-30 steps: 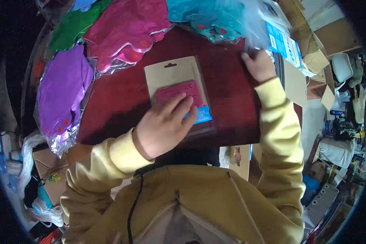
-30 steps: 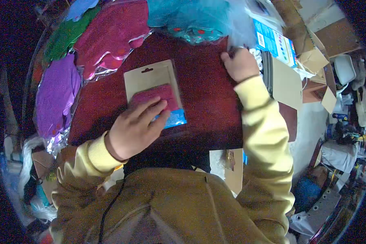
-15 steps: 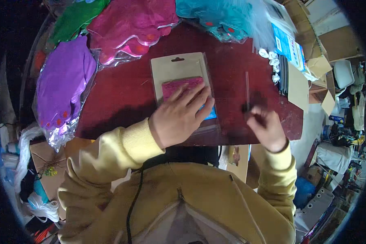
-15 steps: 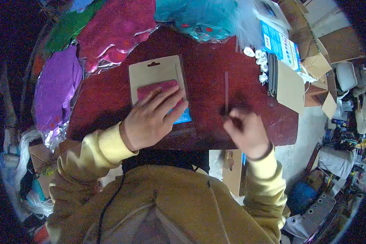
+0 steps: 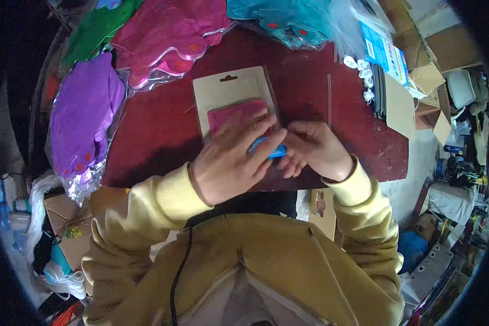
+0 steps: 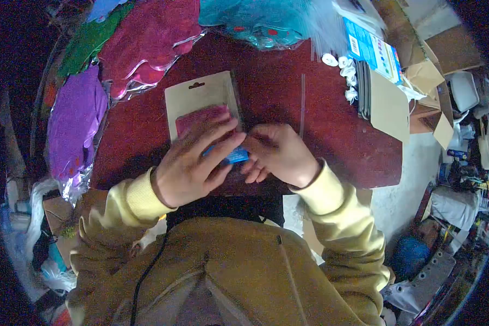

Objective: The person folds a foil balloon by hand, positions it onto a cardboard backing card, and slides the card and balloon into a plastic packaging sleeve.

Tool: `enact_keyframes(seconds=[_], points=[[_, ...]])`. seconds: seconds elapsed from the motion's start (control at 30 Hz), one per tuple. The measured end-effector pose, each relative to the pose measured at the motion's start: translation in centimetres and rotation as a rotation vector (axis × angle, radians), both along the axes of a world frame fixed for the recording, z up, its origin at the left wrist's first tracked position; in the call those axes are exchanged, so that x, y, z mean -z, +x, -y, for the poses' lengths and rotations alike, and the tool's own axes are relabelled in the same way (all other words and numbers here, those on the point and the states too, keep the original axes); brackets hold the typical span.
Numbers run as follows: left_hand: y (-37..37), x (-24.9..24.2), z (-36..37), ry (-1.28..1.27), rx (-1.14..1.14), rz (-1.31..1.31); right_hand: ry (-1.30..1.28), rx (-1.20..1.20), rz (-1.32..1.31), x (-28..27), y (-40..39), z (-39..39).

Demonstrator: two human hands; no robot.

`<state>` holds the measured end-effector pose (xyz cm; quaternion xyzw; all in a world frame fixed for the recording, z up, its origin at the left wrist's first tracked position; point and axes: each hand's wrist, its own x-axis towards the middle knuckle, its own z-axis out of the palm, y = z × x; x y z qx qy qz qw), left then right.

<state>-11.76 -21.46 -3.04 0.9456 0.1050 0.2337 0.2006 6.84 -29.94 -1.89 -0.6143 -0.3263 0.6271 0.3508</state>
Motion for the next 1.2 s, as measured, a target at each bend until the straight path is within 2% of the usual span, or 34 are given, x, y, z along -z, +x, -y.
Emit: enact_keyframes(seconds=[0.07,0.23,0.37,0.47,0.9,1.2], points=[[-0.3,-0.2,0.5,-0.132,-0.008,0.081,-0.013,0.011,-0.023,-0.2,-0.1,-0.2],[0.1,-0.2,1.1,-0.141,0.096,0.050,0.047,0.017,-0.027,-0.3,-0.2,-0.3],[0.8,0.0,1.4,-0.239,-0.013,0.119,0.062,0.017,-0.050,0.2,-0.3,-0.1],[0.8,-0.5,1.3,-0.314,-0.041,0.024,0.041,0.016,-0.048,0.0,-0.5,-0.1],[0.9,-0.6,1.5,-0.319,-0.070,0.038,0.018,0.030,-0.008,-0.4,-0.8,-0.2],[0.6,-0.2,1.6,-0.428,-0.025,-0.004,0.042,0.021,0.013,0.3,-0.9,0.0]])
